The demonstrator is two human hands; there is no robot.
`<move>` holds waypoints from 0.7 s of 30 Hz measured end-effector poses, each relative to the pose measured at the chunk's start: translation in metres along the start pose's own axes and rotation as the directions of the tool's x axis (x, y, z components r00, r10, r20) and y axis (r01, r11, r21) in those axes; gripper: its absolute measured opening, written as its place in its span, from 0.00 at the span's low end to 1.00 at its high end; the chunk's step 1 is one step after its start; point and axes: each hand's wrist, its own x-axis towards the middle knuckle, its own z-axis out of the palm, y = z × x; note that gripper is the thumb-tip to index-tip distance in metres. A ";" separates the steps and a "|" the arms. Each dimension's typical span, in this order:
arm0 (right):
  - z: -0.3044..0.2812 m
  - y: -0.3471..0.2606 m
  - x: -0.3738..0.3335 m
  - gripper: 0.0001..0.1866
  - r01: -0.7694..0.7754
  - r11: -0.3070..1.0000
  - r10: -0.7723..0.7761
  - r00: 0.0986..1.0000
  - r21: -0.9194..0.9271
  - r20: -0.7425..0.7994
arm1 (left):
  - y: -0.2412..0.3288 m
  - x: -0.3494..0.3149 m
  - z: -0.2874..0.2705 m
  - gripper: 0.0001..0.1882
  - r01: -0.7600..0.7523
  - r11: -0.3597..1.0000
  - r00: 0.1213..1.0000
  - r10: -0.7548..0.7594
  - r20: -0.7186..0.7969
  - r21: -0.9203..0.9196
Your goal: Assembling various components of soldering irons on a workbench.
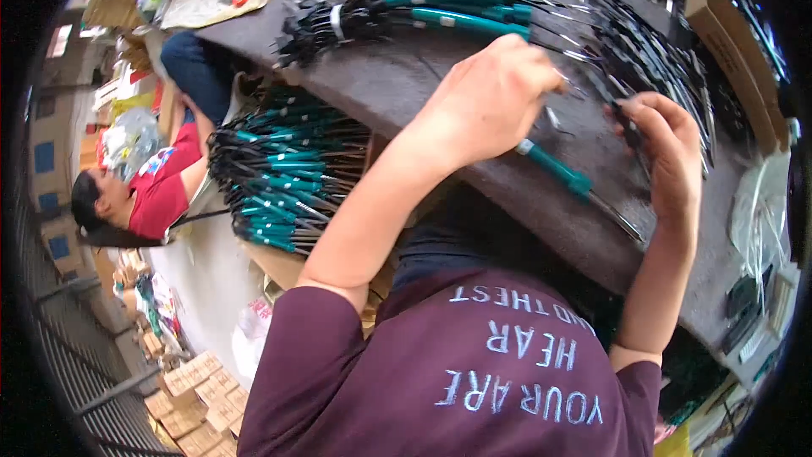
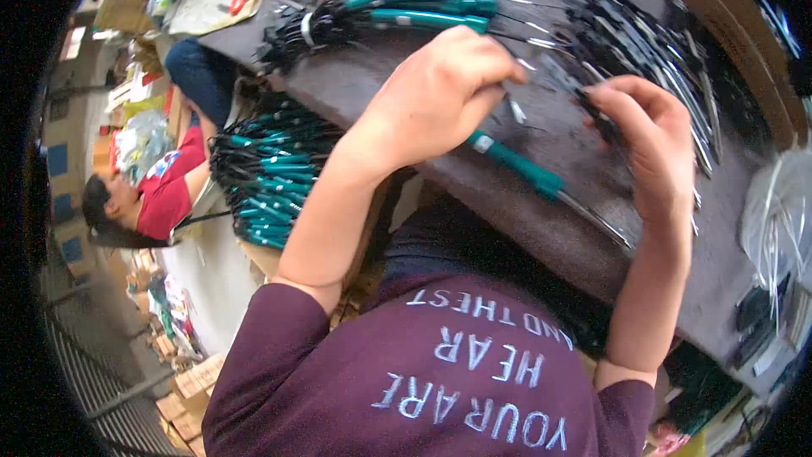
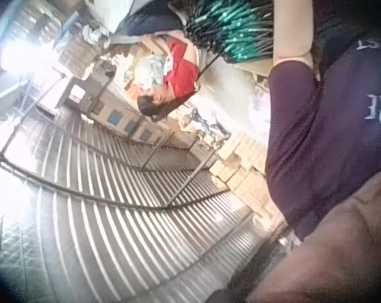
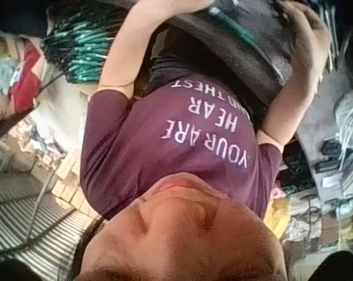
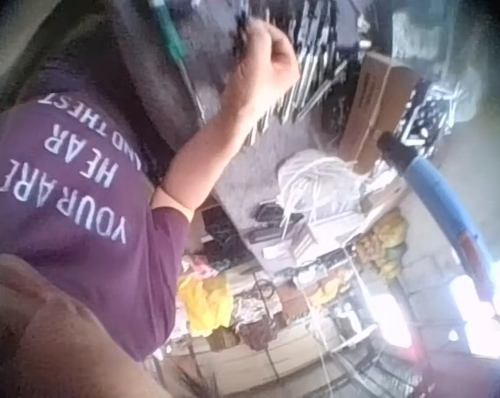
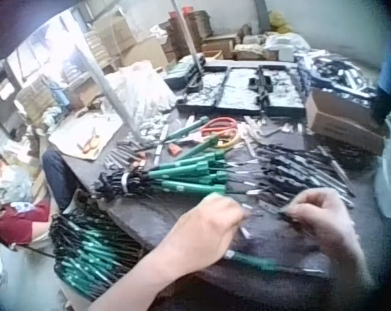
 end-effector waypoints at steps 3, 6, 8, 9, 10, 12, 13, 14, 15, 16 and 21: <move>0.017 -0.003 0.005 0.12 0.017 0.999 -0.018 1.000 -0.052 -0.020 | -0.002 -0.007 0.002 0.08 -0.027 0.995 0.994 0.017 0.110 0.093; 0.023 0.001 0.014 0.14 0.080 0.995 -0.082 0.996 -0.059 -0.037 | -0.008 -0.004 -0.002 0.06 -0.090 0.992 0.985 0.075 0.155 0.093; 0.026 -0.004 0.015 0.14 0.092 0.994 -0.094 0.994 -0.053 -0.050 | -0.005 -0.004 -0.010 0.08 -0.056 0.997 0.988 0.047 0.145 0.058; 0.027 -0.003 0.017 0.15 0.098 0.994 -0.100 0.994 -0.056 -0.044 | -0.004 -0.005 -0.010 0.08 -0.018 1.000 0.994 0.018 0.111 -0.003; 0.028 0.001 0.020 0.14 0.085 0.995 -0.086 0.996 -0.042 -0.008 | -0.002 -0.005 -0.009 0.06 0.042 0.995 0.997 -0.036 0.068 -0.092; 0.037 0.006 0.019 0.15 0.103 0.994 -0.102 0.995 -0.026 0.021 | 0.008 -0.005 -0.009 0.06 0.249 0.900 0.968 -0.236 0.081 -0.357; 0.039 0.011 0.019 0.15 0.112 0.993 -0.110 0.993 -0.038 0.044 | 0.005 -0.007 -0.004 0.07 0.227 0.894 0.973 -0.227 0.047 -0.386; 0.042 0.014 0.018 0.14 0.109 0.994 -0.108 0.993 -0.009 0.047 | 0.004 -0.009 -0.001 0.07 0.225 0.894 0.973 -0.225 0.047 -0.388; 0.041 0.018 0.019 0.14 0.120 0.992 -0.118 0.992 -0.036 0.050 | 0.006 -0.010 0.001 0.08 0.259 0.856 0.962 -0.272 0.036 -0.448; 0.041 0.018 0.017 0.14 0.118 0.992 -0.116 0.992 -0.035 0.047 | 0.007 -0.011 0.002 0.09 0.292 0.812 0.947 -0.321 0.030 -0.505; 0.040 0.014 0.015 0.13 0.076 0.997 -0.077 0.991 0.015 0.108 | 0.008 -0.016 0.009 0.09 0.340 0.764 0.928 -0.367 0.064 -0.548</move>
